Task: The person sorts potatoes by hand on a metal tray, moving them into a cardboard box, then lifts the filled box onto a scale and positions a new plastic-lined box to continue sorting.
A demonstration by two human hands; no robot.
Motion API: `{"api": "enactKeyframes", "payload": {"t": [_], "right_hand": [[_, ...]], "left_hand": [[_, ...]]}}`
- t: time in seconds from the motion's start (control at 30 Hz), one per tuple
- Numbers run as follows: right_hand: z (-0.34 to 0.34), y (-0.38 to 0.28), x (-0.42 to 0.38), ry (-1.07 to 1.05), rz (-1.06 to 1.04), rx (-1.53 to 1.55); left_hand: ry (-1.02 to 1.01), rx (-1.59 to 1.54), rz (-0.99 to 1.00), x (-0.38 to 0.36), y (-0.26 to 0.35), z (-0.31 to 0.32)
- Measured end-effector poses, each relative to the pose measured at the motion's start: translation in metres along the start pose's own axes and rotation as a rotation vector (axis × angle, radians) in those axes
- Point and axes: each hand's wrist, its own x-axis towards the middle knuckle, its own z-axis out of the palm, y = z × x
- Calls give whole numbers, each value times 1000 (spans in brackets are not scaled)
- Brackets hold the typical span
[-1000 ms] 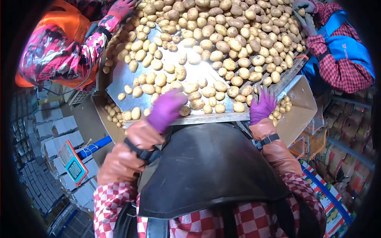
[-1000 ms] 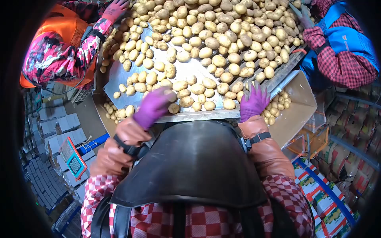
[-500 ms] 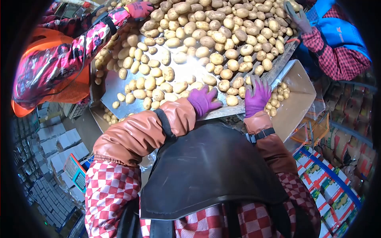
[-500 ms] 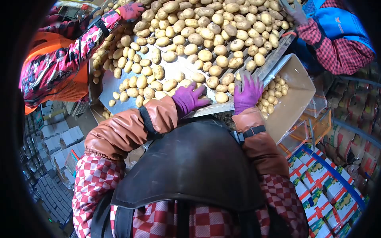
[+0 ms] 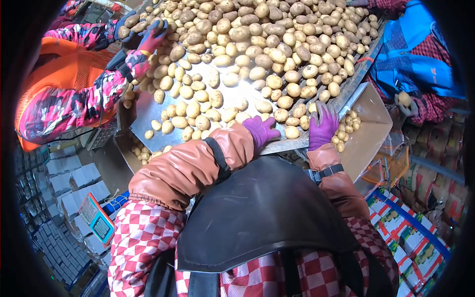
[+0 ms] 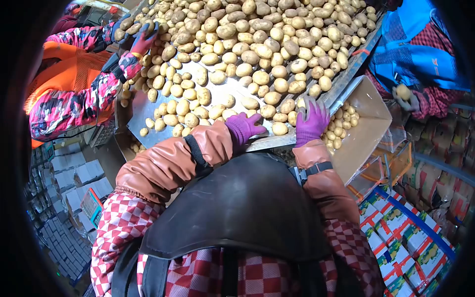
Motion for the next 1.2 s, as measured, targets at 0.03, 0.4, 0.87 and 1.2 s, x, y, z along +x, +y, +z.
{"api": "enactKeyframes", "payload": {"t": [0.03,0.4,0.87,1.2], "right_hand": [[0,0,0,-15,5,-14],[6,3,-5,-45,-8,-106],[-3,-5,-1,-34,-95,-125],[-6,-7,0,-122,-132,-127]], "left_hand": [[15,5,-14,-1,-1,3],[-54,-37,-78,-8,-1,-5],[269,-48,-165,0,-6,18],[443,-214,-129,-21,-4,18]]}}
